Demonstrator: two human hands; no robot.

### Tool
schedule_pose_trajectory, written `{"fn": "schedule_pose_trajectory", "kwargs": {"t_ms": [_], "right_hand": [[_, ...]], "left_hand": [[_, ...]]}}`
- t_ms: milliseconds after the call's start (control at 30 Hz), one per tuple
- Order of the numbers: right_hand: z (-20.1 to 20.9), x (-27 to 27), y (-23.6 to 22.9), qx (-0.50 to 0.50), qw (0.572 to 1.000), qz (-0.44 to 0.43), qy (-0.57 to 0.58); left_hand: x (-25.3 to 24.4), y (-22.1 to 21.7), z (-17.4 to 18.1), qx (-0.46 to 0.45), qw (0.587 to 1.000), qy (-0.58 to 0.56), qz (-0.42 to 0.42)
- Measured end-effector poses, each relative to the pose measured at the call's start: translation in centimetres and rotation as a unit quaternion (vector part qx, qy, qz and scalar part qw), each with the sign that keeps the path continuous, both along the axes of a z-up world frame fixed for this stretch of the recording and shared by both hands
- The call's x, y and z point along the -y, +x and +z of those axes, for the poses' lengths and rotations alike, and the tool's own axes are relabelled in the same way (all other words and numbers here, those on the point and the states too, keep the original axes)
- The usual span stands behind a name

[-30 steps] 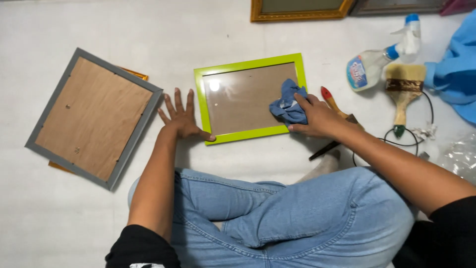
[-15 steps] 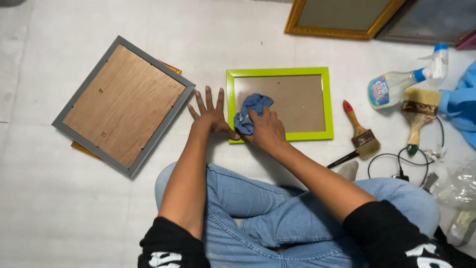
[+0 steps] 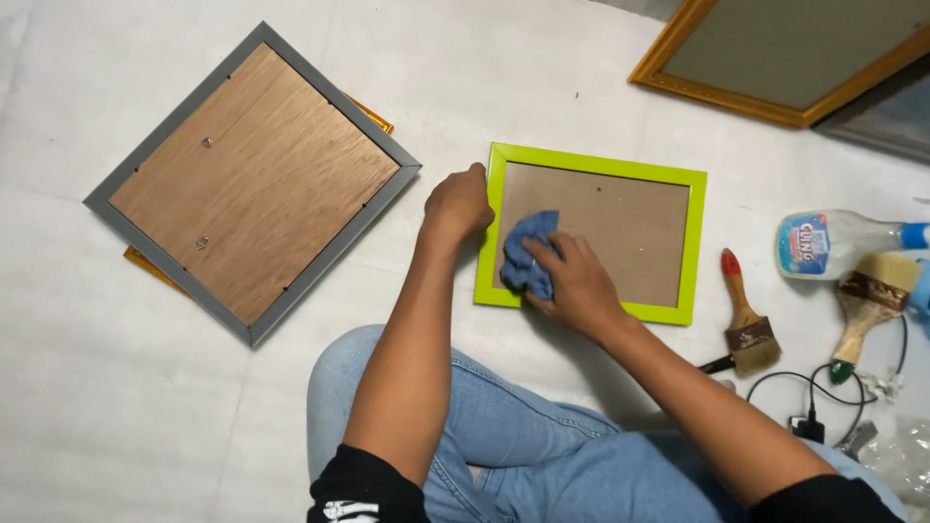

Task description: Cleaning the glass of a picture frame using a spray bottle and a cloth

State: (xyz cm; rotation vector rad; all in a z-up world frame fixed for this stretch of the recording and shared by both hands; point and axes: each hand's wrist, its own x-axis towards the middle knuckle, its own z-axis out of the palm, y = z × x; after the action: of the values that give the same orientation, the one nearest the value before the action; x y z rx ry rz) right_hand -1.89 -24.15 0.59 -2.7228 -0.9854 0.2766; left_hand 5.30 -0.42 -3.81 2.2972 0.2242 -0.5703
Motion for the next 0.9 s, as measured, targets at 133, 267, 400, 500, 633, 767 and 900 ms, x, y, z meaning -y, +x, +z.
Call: {"fn": "schedule_pose_trajectory", "kwargs": {"t_ms": [133, 267, 400, 500, 633, 767, 900], "right_hand": [[0.9, -4.2, 8.8, 0.013, 0.997, -0.068, 0.042], [-0.3, -5.8, 11.1, -0.03, 0.998, -0.049, 0.004], [-0.1, -4.1, 5.2, -0.117, 0.993, 0.002, -0.011], [1.8, -2.9, -1.3, -0.147, 0.987, 0.067, -0.007], [1.0, -3.7, 4.8, -0.224, 0.971, -0.039, 0.074], [-1.6, -5.2, 8.7, -0.049, 0.992, -0.093, 0.063], [-0.4, -5.7, 4.7, -0.07, 0.994, -0.08, -0.014]], "left_hand": [[-0.7, -0.1, 3.2, -0.007, 1.0, -0.029, 0.002], [-0.8, -0.3, 4.8, -0.005, 0.998, -0.059, 0.025], [-0.7, 0.0, 3.0, -0.012, 0.998, -0.059, 0.029], [-0.3, 0.2, 2.2, -0.013, 0.997, -0.059, 0.041], [-0.2, 0.3, 3.2, -0.017, 0.998, -0.05, 0.026], [-0.5, -0.6, 3.2, -0.008, 0.999, -0.04, 0.023], [-0.2, 0.0, 1.4, 0.004, 0.998, -0.047, 0.038]]}}
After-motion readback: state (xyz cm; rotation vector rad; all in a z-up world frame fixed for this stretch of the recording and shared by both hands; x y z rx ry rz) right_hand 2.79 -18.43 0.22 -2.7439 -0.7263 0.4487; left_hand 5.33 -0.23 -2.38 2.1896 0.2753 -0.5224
